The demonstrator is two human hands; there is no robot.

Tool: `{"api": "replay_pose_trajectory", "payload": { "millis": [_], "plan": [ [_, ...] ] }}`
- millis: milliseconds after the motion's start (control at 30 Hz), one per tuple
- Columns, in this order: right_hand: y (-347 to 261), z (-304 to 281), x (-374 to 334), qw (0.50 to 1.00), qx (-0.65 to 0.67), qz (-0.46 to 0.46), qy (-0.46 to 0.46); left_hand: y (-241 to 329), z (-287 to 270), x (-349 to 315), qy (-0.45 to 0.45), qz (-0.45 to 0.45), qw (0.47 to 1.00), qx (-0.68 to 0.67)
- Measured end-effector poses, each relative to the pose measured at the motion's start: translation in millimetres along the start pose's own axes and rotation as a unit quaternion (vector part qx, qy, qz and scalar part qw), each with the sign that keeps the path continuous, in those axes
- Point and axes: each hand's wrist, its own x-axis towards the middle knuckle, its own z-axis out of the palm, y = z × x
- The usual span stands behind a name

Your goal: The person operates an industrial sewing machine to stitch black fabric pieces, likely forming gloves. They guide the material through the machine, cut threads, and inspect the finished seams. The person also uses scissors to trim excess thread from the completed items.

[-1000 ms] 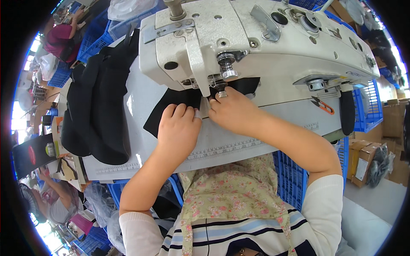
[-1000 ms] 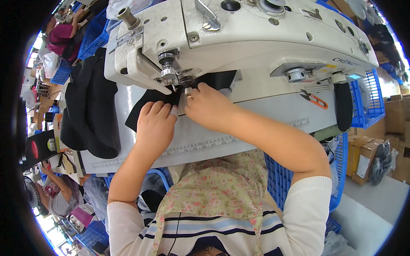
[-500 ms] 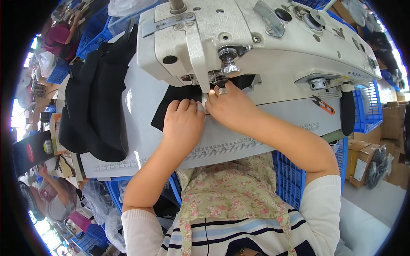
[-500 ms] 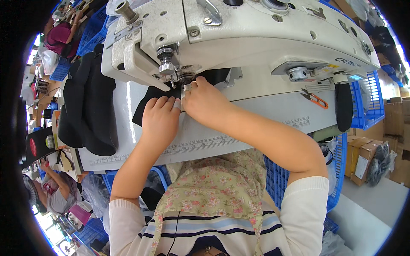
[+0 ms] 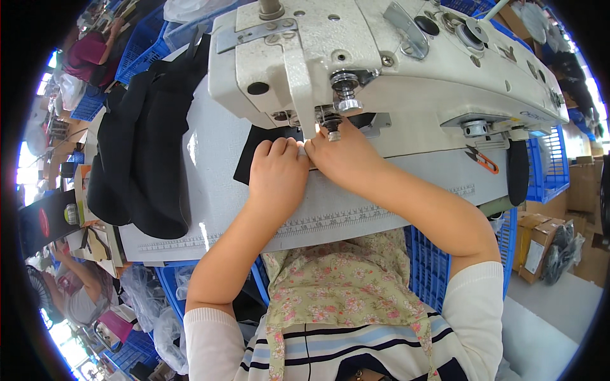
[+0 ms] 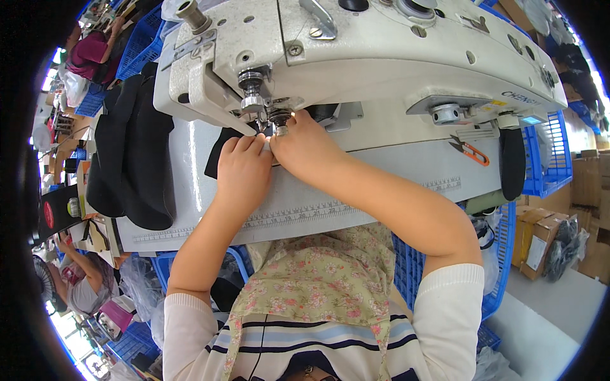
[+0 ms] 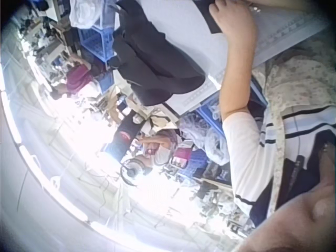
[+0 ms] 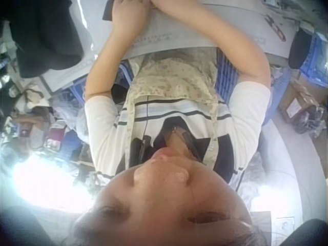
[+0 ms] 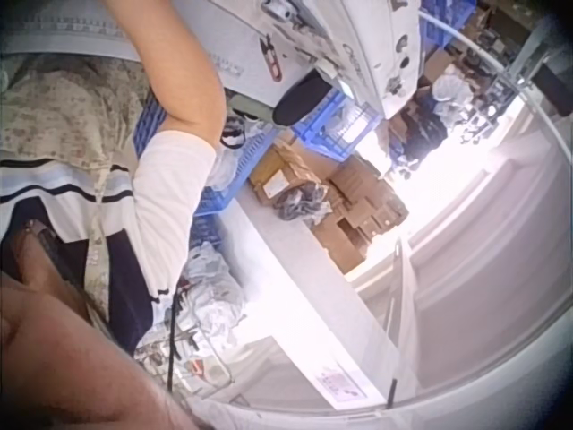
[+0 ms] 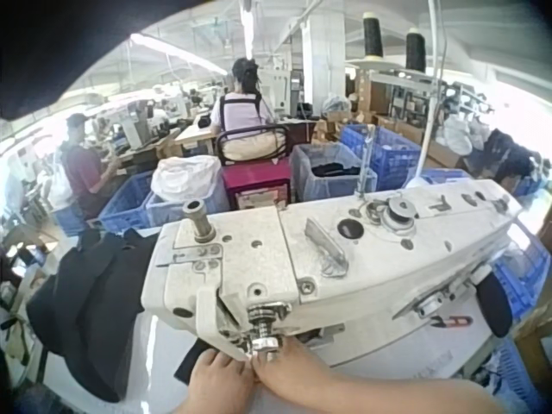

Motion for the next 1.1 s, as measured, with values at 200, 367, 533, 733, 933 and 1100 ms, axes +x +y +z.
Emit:
{"api": "replay_pose_trajectory", "payload": {
  "millis": [200, 367, 533, 733, 933, 1100],
  "plan": [
    [9.1, -12.4, -12.1, 0.993, 0.045, 0.060, 0.086, -0.9, 7.3, -3.1, 0.035, -0.003, 0.999, -0.002],
    [17.9, -14.4, -18.8, 0.997, 0.038, 0.036, 0.048, -1.4, 8.8, -3.6, 0.055, -0.002, 0.999, -0.003],
    [13.8, -9.7, -9.3, 0.983, -0.004, -0.103, 0.155, -1.0, 4.0, -2.1, 0.029, -0.006, 1.000, -0.002],
    [16.5, -28.7, -1.5, 0.992, 0.048, -0.094, -0.064, -1.1, 5.3, -2.4, 0.029, -0.015, 0.999, -0.016],
    [11.3, -21.2, -3.4, 0.995, 0.034, -0.077, -0.047, 1.9, 8.8, -3.1, 0.030, -0.028, 0.998, -0.043],
    [5.6, -19.4, -4.3, 0.998, -0.001, -0.050, -0.046, 3.6, 7.4, -1.8, 0.022, -0.048, 0.997, -0.060]
  ]
}}
